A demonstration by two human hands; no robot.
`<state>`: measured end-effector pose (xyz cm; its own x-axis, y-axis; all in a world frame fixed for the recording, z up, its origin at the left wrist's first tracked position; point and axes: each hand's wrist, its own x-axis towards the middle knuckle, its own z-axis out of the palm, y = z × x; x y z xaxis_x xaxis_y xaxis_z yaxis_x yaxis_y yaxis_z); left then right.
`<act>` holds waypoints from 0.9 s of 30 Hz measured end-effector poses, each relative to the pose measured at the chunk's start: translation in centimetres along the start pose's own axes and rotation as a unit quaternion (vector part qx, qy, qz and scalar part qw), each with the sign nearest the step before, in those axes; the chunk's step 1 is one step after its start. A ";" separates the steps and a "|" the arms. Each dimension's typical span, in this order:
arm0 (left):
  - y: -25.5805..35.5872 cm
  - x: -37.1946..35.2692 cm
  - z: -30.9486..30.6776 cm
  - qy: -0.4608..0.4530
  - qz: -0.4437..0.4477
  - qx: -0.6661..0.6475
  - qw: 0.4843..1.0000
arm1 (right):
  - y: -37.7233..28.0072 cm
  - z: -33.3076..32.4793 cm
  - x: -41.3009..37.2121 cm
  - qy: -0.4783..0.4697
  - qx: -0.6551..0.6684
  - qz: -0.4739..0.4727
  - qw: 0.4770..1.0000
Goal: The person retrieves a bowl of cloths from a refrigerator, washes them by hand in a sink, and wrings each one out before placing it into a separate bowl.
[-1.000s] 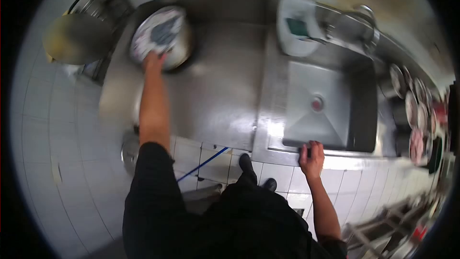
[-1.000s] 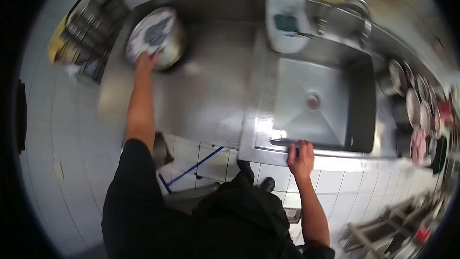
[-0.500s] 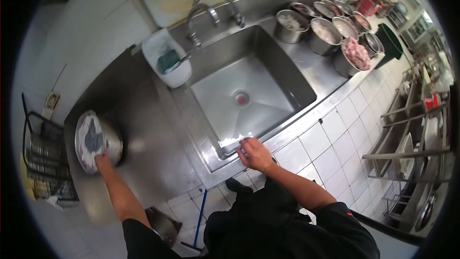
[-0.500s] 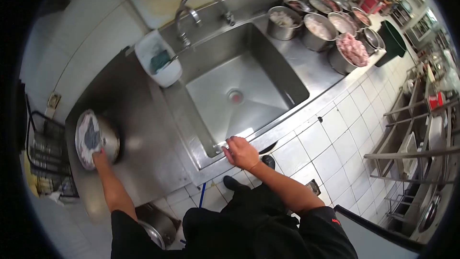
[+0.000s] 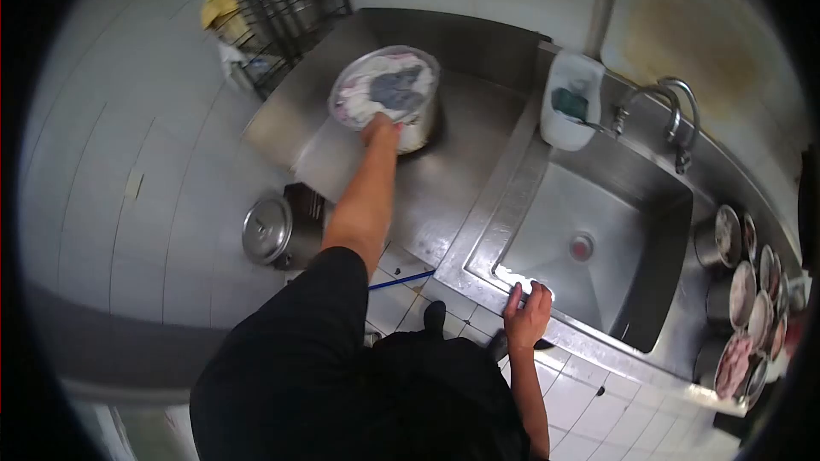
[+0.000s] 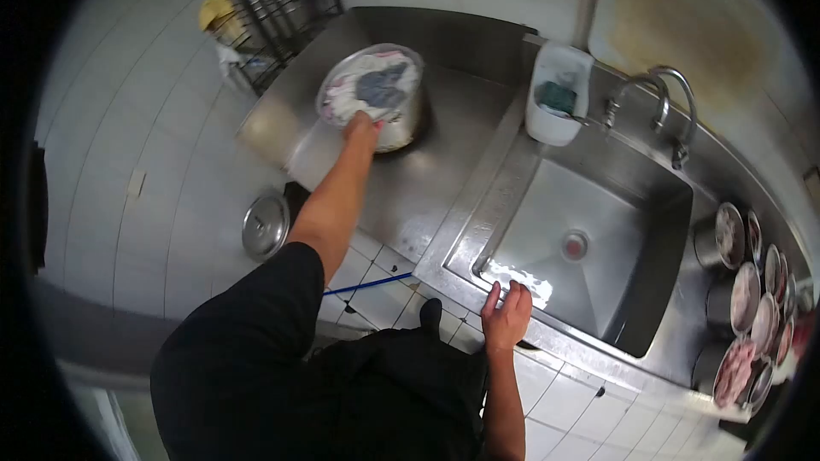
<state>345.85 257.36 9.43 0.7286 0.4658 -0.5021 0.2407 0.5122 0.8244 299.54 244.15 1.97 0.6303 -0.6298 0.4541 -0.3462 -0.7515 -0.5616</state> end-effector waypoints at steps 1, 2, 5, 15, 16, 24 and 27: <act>-0.1 -1.4 -0.5 0.018 -0.001 0.003 1.000 | -0.1 0.1 0.2 0.003 0.011 -0.010 1.000; 0.1 -3.3 -1.1 0.037 0.001 0.013 0.999 | -0.2 -0.1 0.4 0.004 0.024 -0.013 1.000; -1.2 -6.2 -4.0 0.024 0.003 0.013 1.000 | 0.1 -0.7 -0.1 -0.016 0.061 0.011 0.998; -5.1 -1.8 -17.0 -0.340 0.416 0.588 0.604 | 2.7 -1.5 -1.3 -0.069 0.172 -0.125 0.975; -5.9 0.4 -15.7 -0.270 0.480 0.681 0.482 | 3.4 -3.2 -1.3 -0.026 0.228 -0.076 0.970; -8.0 -4.3 -15.8 -0.385 0.225 0.436 0.782 | 6.3 -17.5 -11.2 0.074 0.199 0.095 0.973; -8.5 -3.0 -15.0 -0.375 0.242 0.448 0.775 | 8.8 -20.8 -17.3 0.109 0.194 0.249 0.943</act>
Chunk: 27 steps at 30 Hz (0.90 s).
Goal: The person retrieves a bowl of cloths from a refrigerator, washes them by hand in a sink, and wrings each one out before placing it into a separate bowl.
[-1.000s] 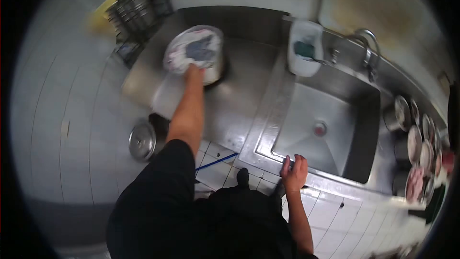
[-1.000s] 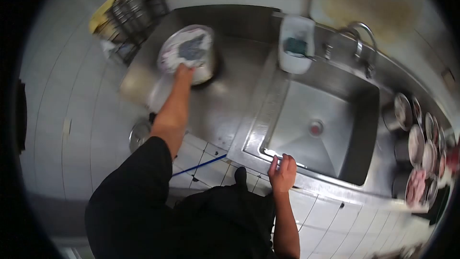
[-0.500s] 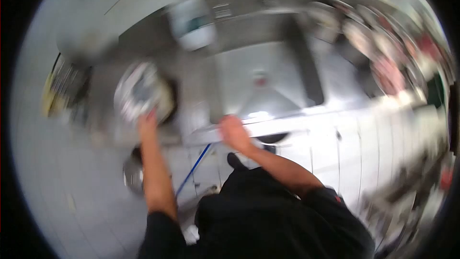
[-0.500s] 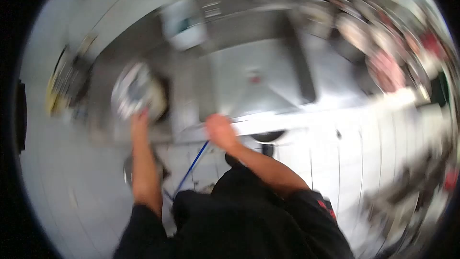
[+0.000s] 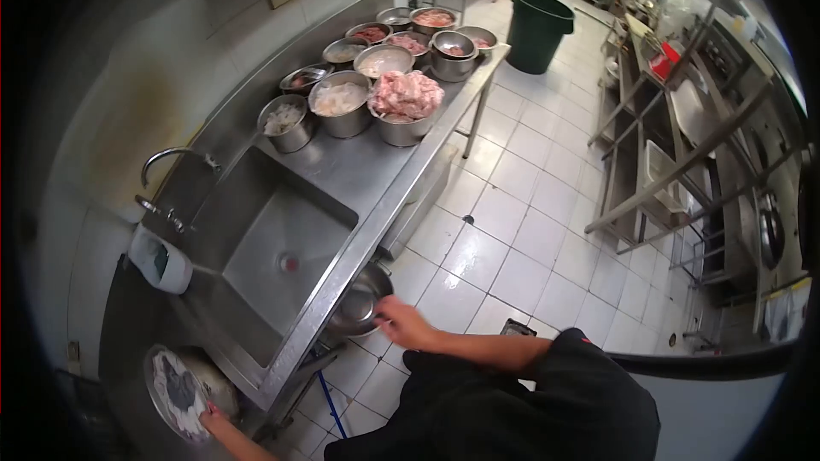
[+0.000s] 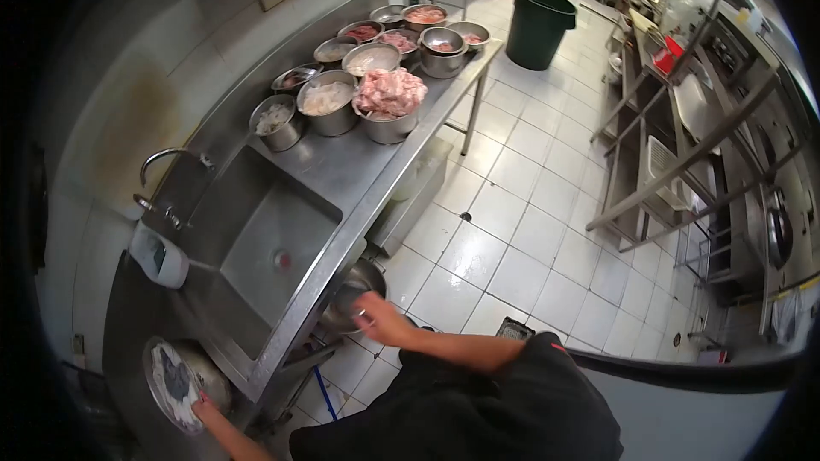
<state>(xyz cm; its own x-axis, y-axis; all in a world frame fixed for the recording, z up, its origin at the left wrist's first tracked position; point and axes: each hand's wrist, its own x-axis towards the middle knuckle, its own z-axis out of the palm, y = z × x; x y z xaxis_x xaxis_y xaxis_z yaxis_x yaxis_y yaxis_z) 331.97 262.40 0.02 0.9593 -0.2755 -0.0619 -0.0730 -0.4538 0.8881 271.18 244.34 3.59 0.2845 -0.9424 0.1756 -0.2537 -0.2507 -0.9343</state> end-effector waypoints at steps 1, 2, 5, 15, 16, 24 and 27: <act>0.0 0.4 -0.3 0.004 0.014 0.027 1.000 | 0.8 -1.6 -1.2 0.026 0.001 0.045 0.999; 0.0 0.6 -0.3 0.007 0.034 0.065 0.997 | 2.6 -2.8 -2.3 0.093 -0.019 0.023 0.995; -0.4 1.5 -0.4 0.004 0.194 0.364 0.911 | 5.6 -6.8 -6.2 0.126 -0.107 0.169 0.972; 3.8 0.6 1.2 -0.042 0.137 0.710 0.689 | 16.5 -17.6 -10.2 0.163 -0.194 0.256 0.933; 4.0 0.5 1.3 -0.035 0.091 0.646 0.757 | 16.5 -18.5 -10.6 0.164 -0.188 0.259 0.933; 8.4 -11.2 5.9 0.179 -0.151 -0.312 0.921 | 26.3 -26.0 -9.4 0.091 -0.071 0.435 0.893; 9.2 -23.3 11.6 0.242 -0.079 -0.160 0.954 | 31.6 -25.7 -7.4 -0.016 -0.066 0.483 0.873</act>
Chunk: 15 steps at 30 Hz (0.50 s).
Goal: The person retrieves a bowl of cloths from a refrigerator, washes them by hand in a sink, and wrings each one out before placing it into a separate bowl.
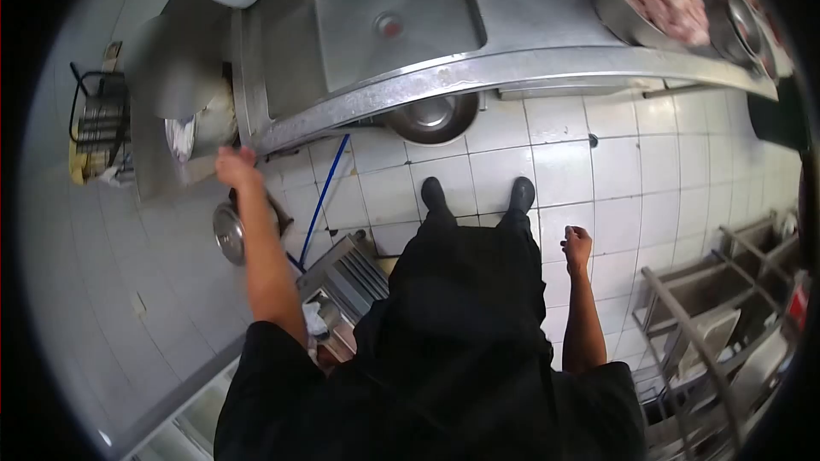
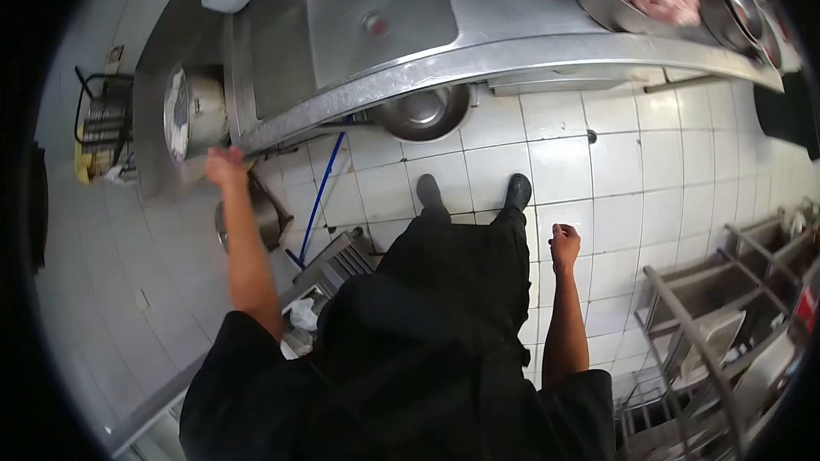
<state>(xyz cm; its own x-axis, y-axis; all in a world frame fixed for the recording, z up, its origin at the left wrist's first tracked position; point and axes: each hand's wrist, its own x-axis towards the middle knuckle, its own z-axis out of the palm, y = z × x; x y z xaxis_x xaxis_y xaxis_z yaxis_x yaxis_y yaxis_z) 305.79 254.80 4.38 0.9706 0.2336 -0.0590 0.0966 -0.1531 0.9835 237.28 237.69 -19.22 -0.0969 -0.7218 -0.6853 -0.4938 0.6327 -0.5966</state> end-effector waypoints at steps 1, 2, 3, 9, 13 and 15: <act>-2.7 -2.6 -0.8 0.033 0.071 0.037 0.996 | -0.5 0.2 0.7 -0.031 0.004 0.018 0.999; -6.3 -3.7 -2.0 0.009 0.066 0.074 0.995 | -1.3 0.3 1.4 -0.056 0.007 0.033 0.998; -12.7 -3.9 -4.4 -0.076 0.029 -0.081 0.993 | -2.6 0.4 1.5 -0.069 0.002 0.021 0.997; -34.6 -16.0 3.8 -0.195 -0.308 0.285 0.886 | -2.8 -3.1 1.1 -0.151 -0.149 -0.049 0.976; -44.5 -17.6 10.1 -0.140 -0.214 0.343 0.904 | 1.0 -8.5 -0.9 -0.075 -0.154 0.056 0.984; -53.5 -17.5 12.6 -0.153 -0.226 0.245 0.930 | 4.2 -12.6 -1.5 -0.116 -0.016 0.124 0.985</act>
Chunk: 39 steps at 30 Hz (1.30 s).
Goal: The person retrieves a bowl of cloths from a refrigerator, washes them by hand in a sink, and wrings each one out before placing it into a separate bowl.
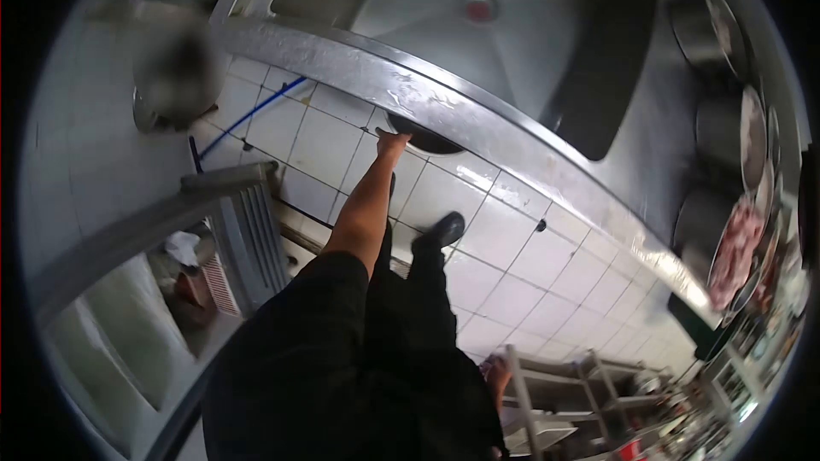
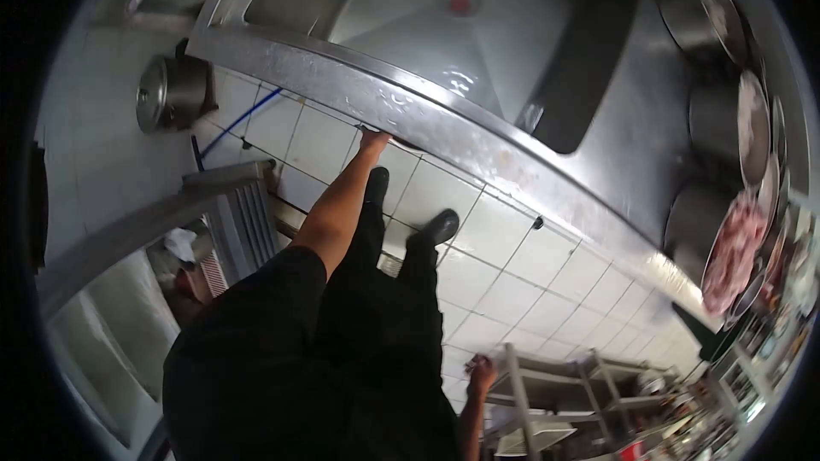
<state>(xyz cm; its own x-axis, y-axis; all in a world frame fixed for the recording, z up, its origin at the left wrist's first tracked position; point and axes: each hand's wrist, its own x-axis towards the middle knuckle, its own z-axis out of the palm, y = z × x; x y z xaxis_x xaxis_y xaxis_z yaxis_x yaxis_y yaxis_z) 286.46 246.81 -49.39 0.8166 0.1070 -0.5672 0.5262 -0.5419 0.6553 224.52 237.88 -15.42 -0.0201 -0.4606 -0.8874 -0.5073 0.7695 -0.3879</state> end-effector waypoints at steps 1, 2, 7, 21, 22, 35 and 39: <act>0.9 -0.4 0.4 -0.024 -0.025 -0.025 0.999 | -0.1 0.5 -1.2 0.031 -0.042 -0.003 0.999; 1.9 -1.0 0.7 -0.046 -0.050 -0.048 0.997 | -0.3 1.0 -2.4 0.062 -0.085 -0.004 0.994; 2.6 -0.6 0.5 -0.051 -0.110 0.008 0.993 | -2.1 4.3 -3.6 0.078 -0.150 0.028 0.985; 14.4 -8.7 -13.1 0.048 -0.057 0.094 0.993 | -21.7 28.0 -14.0 -0.042 -0.327 -0.323 0.887; 14.6 -8.8 -15.6 0.044 -0.053 0.098 0.993 | -22.7 29.8 -14.4 -0.066 -0.340 -0.364 0.864; -1.9 -9.5 -45.8 0.230 -0.036 0.013 0.973 | -35.6 52.4 -25.8 -0.314 -0.406 -0.613 0.602; 8.2 -16.0 -55.8 0.426 -0.049 -0.047 0.902 | -40.2 56.6 -28.1 -0.343 -0.363 -0.635 0.590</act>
<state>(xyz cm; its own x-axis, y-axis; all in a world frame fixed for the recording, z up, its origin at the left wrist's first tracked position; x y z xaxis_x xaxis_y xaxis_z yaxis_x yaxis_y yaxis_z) 290.96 287.17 -7.07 0.6298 0.7742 -0.0624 0.5916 -0.4261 0.6844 294.21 244.93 11.04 0.9997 0.0175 0.0144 0.0213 -0.5092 -0.8604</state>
